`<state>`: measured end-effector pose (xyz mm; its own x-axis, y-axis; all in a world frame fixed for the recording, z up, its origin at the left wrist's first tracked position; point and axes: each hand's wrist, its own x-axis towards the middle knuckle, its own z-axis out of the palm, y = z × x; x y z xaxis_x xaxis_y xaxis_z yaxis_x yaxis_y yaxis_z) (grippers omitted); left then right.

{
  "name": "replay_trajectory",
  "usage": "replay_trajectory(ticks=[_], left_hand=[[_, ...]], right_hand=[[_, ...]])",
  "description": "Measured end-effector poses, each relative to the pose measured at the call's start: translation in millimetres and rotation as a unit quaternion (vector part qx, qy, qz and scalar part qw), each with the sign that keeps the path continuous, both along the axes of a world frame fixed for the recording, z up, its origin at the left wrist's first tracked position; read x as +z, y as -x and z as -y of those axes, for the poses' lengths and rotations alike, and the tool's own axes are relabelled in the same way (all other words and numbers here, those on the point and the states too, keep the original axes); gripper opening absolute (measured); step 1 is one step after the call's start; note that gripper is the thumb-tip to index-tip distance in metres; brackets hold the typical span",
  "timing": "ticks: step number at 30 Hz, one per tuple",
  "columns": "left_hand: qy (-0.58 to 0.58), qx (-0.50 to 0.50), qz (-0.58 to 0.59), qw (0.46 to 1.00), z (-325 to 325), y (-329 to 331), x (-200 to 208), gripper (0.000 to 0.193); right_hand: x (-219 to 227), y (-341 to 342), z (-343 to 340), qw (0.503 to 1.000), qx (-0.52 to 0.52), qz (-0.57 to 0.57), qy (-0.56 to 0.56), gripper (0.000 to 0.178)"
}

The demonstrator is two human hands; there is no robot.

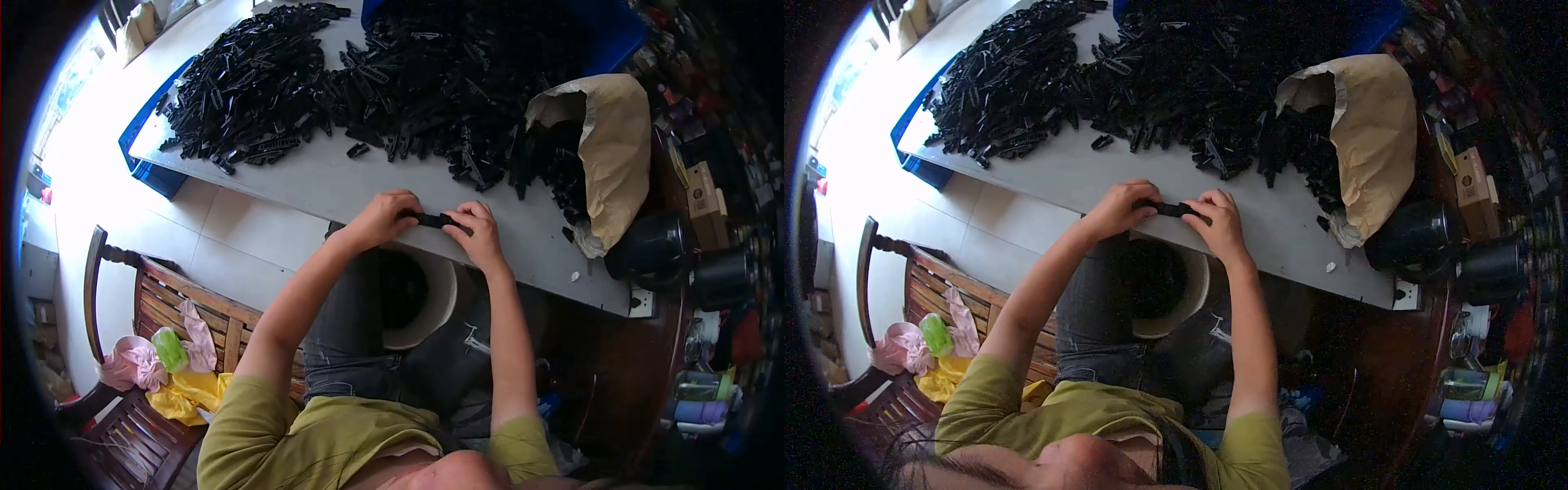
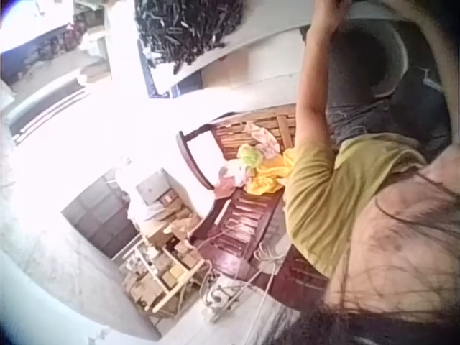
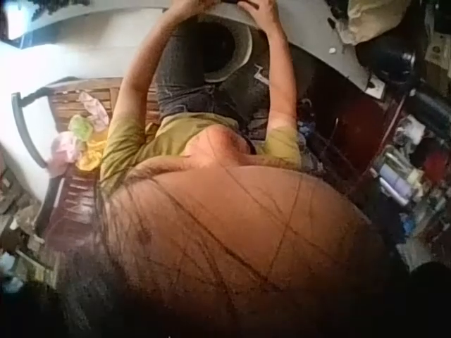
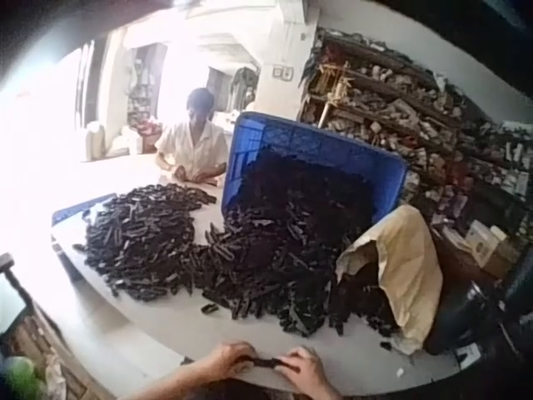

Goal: Inspecting and sorting small black plastic components from a large pile into a container on a workbench.

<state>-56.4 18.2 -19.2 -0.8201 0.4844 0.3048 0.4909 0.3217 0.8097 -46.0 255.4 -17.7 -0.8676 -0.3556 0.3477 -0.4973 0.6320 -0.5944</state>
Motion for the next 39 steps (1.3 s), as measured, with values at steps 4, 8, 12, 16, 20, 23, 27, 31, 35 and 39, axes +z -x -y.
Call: replay_trajectory(ticks=[4, 8, 12, 16, 20, 23, 27, 31, 35, 39], left_hand=[[-0.003, -0.005, 0.005, 1.000, -2.5, 3.7, -0.9, 0.020], [-0.009, 0.000, -0.044, 0.999, -3.3, 4.8, -10.3, 0.021], [-0.020, 0.001, -0.050, 0.999, -5.9, 4.5, -13.5, 0.021], [-0.028, -0.025, -0.055, 0.998, -2.5, 2.9, -10.8, 0.018], [-0.028, 0.179, -0.113, 0.977, 26.6, 11.5, -8.9, 0.022], [0.030, 0.359, -0.165, 0.918, 44.9, 23.9, -3.9, 0.026], [0.078, 0.369, -0.189, 0.907, 48.1, 32.0, 0.8, 0.026], [0.094, 0.312, -0.145, 0.934, 45.4, 19.8, -11.9, 0.021], [0.064, 0.212, -0.093, 0.971, 23.3, 1.8, -9.5, 0.021], [0.005, 0.128, -0.059, 0.990, 0.6, -3.7, -9.2, 0.029]], right_hand=[[0.7, 7.1, 0.9, 0.999, 0.019, -0.031, -0.022, 0.029], [1.5, 3.3, 19.0, 0.998, 0.026, -0.014, -0.047, 0.027], [-11.1, 2.9, 14.7, 0.999, 0.007, -0.037, -0.027, 0.027], [-8.0, -3.2, 13.0, 1.000, 0.003, -0.027, -0.013, 0.028], [-5.3, -7.0, 11.8, 0.999, 0.023, -0.022, -0.012, 0.027], [3.6, -11.8, 10.5, 0.997, 0.071, -0.014, -0.036, 0.029], [7.4, -32.7, 5.8, 0.991, 0.119, 0.023, -0.053, 0.029], [9.9, -55.6, 12.2, 0.984, 0.154, 0.016, -0.084, 0.033], [13.6, -40.3, 28.2, 0.991, 0.132, 0.019, -0.023, 0.044], [-4.4, 3.4, 54.9, 0.998, 0.035, -0.048, 0.001, 0.048]])
